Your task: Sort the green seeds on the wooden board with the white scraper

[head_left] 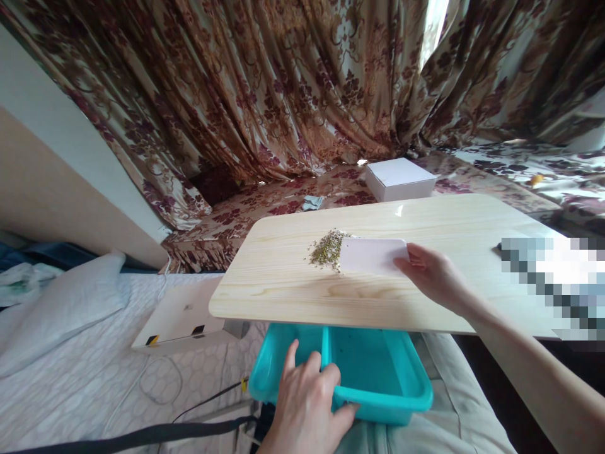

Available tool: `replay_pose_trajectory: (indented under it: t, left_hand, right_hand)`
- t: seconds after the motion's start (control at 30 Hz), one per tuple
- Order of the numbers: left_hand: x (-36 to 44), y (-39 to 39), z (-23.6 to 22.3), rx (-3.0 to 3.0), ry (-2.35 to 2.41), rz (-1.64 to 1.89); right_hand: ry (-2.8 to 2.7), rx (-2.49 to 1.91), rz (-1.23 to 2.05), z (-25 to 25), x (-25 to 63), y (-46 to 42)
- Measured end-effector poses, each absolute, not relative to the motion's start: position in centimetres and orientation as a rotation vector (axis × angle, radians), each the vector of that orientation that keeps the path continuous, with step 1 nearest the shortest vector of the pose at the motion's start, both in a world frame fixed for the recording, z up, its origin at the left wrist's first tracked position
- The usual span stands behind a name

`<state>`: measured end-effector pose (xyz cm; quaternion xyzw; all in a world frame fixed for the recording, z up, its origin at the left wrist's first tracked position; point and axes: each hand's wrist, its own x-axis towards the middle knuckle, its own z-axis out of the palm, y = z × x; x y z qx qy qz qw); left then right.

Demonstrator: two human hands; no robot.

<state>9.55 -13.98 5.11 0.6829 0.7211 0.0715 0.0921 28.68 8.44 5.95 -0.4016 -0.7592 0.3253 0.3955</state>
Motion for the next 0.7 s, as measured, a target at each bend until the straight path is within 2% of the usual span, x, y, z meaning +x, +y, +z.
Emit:
replay_pose_trajectory:
  t: [0.7]
  left_hand:
    - [9.6, -14.0, 5.3, 2.022, 2.145, 0.210]
  right_hand:
    - [-1.986, -0.982, 0.890, 6.9, 27.4, 7.4]
